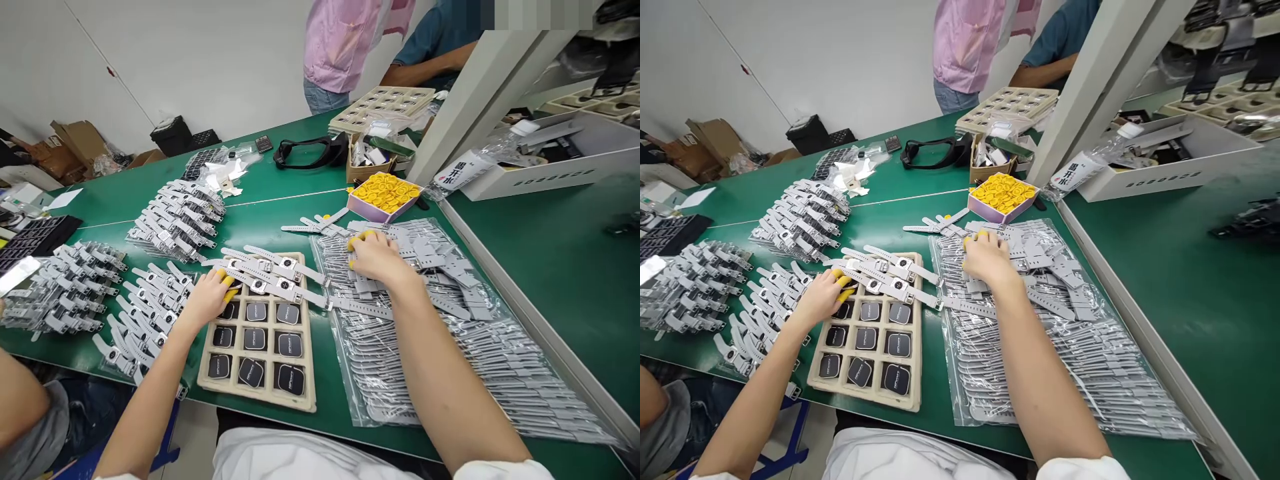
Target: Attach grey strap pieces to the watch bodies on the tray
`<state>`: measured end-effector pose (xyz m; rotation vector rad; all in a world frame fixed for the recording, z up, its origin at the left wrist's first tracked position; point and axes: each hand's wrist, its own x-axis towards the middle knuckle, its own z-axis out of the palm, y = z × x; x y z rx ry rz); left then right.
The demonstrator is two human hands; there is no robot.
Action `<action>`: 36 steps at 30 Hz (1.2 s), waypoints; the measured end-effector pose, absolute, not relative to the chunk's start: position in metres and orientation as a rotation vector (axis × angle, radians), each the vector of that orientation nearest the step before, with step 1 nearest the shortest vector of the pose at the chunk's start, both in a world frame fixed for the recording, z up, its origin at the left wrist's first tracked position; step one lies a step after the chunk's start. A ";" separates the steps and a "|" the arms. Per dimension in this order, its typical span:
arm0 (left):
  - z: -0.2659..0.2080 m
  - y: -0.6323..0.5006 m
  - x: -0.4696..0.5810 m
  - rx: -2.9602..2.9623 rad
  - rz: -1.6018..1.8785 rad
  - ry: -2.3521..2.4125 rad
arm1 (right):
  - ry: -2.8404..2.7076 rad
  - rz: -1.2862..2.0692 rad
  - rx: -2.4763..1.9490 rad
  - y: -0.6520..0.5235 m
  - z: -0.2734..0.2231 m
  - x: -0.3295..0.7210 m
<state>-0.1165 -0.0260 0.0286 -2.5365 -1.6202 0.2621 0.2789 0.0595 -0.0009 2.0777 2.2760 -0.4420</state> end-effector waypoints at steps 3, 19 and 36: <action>0.034 -0.027 -0.123 -2.542 0.272 -1.633 | 2.244 -0.472 2.059 0.061 -0.002 0.276; 0.037 0.005 0.004 -2.764 -1.326 -1.922 | 2.353 -0.438 2.092 0.062 0.003 0.286; 0.003 0.000 0.012 -2.611 -2.445 -2.187 | 2.799 -2.182 2.623 0.057 0.024 0.273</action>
